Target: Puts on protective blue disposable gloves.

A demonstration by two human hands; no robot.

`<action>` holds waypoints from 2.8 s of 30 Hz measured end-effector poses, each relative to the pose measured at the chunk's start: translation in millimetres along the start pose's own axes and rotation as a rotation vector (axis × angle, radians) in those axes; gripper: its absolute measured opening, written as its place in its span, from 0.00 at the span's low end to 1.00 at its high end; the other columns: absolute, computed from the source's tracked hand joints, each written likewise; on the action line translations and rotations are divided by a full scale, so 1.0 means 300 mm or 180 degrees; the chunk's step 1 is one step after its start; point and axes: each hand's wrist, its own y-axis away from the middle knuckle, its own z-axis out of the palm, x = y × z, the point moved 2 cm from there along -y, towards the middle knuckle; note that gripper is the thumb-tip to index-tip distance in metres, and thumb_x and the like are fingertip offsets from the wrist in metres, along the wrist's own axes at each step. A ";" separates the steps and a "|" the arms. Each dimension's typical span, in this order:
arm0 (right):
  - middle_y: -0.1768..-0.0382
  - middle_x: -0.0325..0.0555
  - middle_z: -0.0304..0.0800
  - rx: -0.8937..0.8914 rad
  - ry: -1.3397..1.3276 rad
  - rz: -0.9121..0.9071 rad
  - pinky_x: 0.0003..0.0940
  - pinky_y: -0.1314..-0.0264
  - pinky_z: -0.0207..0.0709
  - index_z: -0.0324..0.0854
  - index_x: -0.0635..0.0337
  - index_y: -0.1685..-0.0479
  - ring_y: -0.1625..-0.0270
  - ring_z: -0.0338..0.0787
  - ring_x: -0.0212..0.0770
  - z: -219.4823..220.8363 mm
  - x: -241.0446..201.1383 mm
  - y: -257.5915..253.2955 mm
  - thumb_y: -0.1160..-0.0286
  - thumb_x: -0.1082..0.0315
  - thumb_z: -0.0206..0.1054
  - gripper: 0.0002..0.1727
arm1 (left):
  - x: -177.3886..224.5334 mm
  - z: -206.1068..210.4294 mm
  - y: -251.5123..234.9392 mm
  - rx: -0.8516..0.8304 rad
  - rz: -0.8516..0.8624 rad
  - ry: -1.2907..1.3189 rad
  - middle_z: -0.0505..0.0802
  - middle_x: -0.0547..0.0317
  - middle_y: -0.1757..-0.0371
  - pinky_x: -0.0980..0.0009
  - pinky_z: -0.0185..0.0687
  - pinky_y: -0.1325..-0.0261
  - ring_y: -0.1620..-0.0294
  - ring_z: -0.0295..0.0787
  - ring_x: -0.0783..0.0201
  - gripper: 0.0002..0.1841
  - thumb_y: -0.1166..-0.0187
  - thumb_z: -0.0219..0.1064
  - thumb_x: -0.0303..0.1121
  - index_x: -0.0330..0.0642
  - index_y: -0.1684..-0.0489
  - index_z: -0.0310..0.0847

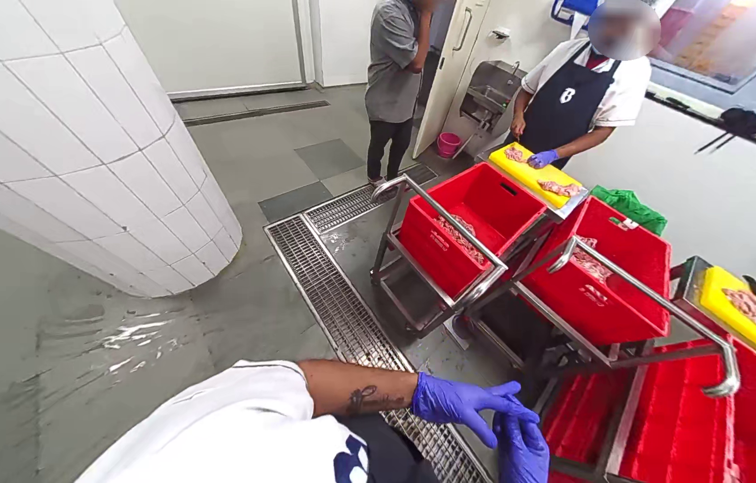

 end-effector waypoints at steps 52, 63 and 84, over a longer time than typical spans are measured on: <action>0.68 0.39 0.92 0.3548 0.3324 0.0188 0.41 0.58 0.85 0.92 0.56 0.68 0.63 0.91 0.35 -0.075 -0.354 1.045 0.23 0.60 0.71 0.11 | -0.274 0.811 -0.085 -0.3498 -0.2770 0.3322 0.86 0.56 0.23 0.35 0.66 0.18 0.18 0.76 0.48 0.27 0.25 0.67 0.33 0.60 0.23 0.83; 0.57 0.45 0.96 0.4006 0.1408 -0.0408 0.32 0.48 0.90 0.93 0.64 0.55 0.56 0.94 0.33 0.029 -0.310 1.010 0.23 0.74 0.70 0.07 | -0.265 0.743 -0.069 -0.3595 -0.3203 0.3305 0.84 0.48 0.22 0.35 0.71 0.22 0.18 0.76 0.43 0.30 0.29 0.71 0.31 0.54 0.21 0.80; 0.65 0.46 0.94 0.4288 0.3236 -0.0345 0.31 0.54 0.86 0.92 0.63 0.70 0.62 0.91 0.34 -0.010 -0.326 0.898 0.28 0.69 0.69 0.09 | -0.159 0.763 -0.235 -0.4127 0.0393 0.0719 0.35 0.46 0.01 0.51 0.54 0.06 0.01 0.37 0.48 0.40 0.25 0.69 0.50 0.51 0.09 0.65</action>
